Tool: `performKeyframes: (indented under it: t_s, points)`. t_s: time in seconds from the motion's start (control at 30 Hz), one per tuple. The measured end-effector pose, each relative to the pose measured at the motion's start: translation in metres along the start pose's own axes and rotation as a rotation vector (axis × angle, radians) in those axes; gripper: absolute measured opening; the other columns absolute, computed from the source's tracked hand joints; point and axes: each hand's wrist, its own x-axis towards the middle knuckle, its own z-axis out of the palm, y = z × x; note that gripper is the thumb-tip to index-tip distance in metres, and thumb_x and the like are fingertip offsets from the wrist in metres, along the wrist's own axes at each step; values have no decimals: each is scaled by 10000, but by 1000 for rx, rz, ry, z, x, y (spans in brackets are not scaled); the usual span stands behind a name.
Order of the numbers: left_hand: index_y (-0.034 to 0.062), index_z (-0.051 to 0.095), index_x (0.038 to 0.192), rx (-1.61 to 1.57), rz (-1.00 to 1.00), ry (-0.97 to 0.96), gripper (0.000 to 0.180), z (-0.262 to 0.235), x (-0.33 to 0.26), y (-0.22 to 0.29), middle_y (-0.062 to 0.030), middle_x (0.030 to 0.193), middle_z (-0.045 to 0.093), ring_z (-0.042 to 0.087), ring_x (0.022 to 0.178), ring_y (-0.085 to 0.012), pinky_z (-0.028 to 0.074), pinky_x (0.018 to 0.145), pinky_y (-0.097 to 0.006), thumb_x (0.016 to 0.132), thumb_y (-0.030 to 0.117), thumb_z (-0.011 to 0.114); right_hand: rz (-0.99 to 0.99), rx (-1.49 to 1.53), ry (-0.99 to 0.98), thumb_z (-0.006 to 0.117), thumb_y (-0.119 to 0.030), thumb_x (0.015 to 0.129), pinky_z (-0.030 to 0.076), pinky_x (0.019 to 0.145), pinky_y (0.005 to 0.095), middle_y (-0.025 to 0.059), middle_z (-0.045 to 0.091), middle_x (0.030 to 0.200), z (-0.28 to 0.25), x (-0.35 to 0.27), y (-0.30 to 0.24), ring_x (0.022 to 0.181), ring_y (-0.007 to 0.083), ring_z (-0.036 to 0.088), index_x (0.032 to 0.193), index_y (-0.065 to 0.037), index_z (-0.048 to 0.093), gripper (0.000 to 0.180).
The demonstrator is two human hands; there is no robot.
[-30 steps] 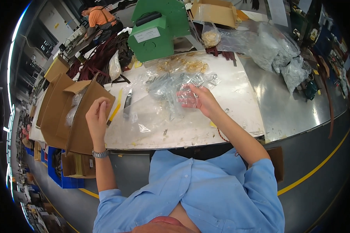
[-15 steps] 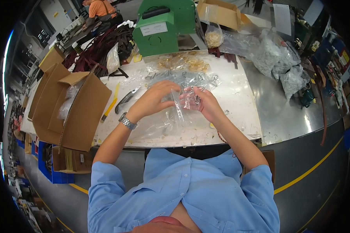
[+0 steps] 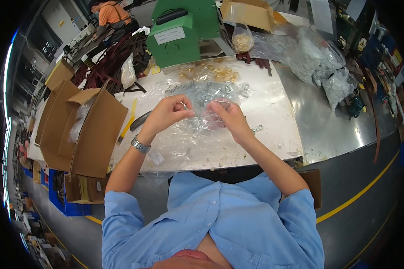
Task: Sorting and packaging small metal hardware components into plastic bags.
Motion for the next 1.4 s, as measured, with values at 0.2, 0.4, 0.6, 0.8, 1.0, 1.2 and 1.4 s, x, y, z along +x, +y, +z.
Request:
performKeyframes:
  t_s: [0.2,0.4,0.6,0.8,1.0,1.2,1.4]
  points:
    - [56,680,926,33,-45,33,205,6,-7,13,57,574,536,421,534,-39,323,513,-281,907,194,830,-136,-380,-85,738,-200,1007,600,736,284,49,738,991,4,-8,0,906,123,705,1092,-31,716,190]
    - [50,701,985,-294,-138,37,158,9,-16,7,61,642,592,478,567,-27,359,517,-237,959,183,781,-153,-336,-51,709,-227,1028,508,749,229,8,741,913,1,-9,3,829,80,659,1046,-35,742,196]
    - [20,723,1024,-383,-212,134,166,21,-11,-12,55,663,603,488,580,-21,364,525,-212,986,177,759,-232,-359,25,704,-229,1030,494,748,243,28,779,991,-10,19,23,817,62,622,945,-42,739,208]
    - [5,750,1035,-330,-203,177,164,20,-14,-17,38,681,636,507,583,-31,397,534,-216,986,161,752,-243,-243,-9,734,-198,1004,494,808,236,72,798,1076,-7,18,17,890,69,641,907,-52,732,176]
    - [-24,742,1011,-145,-139,256,175,12,-30,-6,36,661,624,508,582,-37,411,540,-228,987,150,743,-221,272,157,732,-195,1016,547,877,256,76,795,1074,-6,21,3,929,91,680,1024,-54,719,142]
    - [-24,729,1058,-247,-172,390,146,-29,-68,-5,50,672,608,497,609,-25,410,577,-212,1004,111,714,-234,-123,285,805,-210,961,574,807,264,38,748,942,-82,34,-29,831,96,692,1074,-60,681,225]
    - [-21,724,1098,-370,-108,429,138,-41,-89,15,56,700,617,520,660,-20,428,629,-203,1011,84,703,-147,-661,228,849,-197,895,556,764,270,64,730,944,-118,53,-26,811,110,700,1209,-13,633,423]
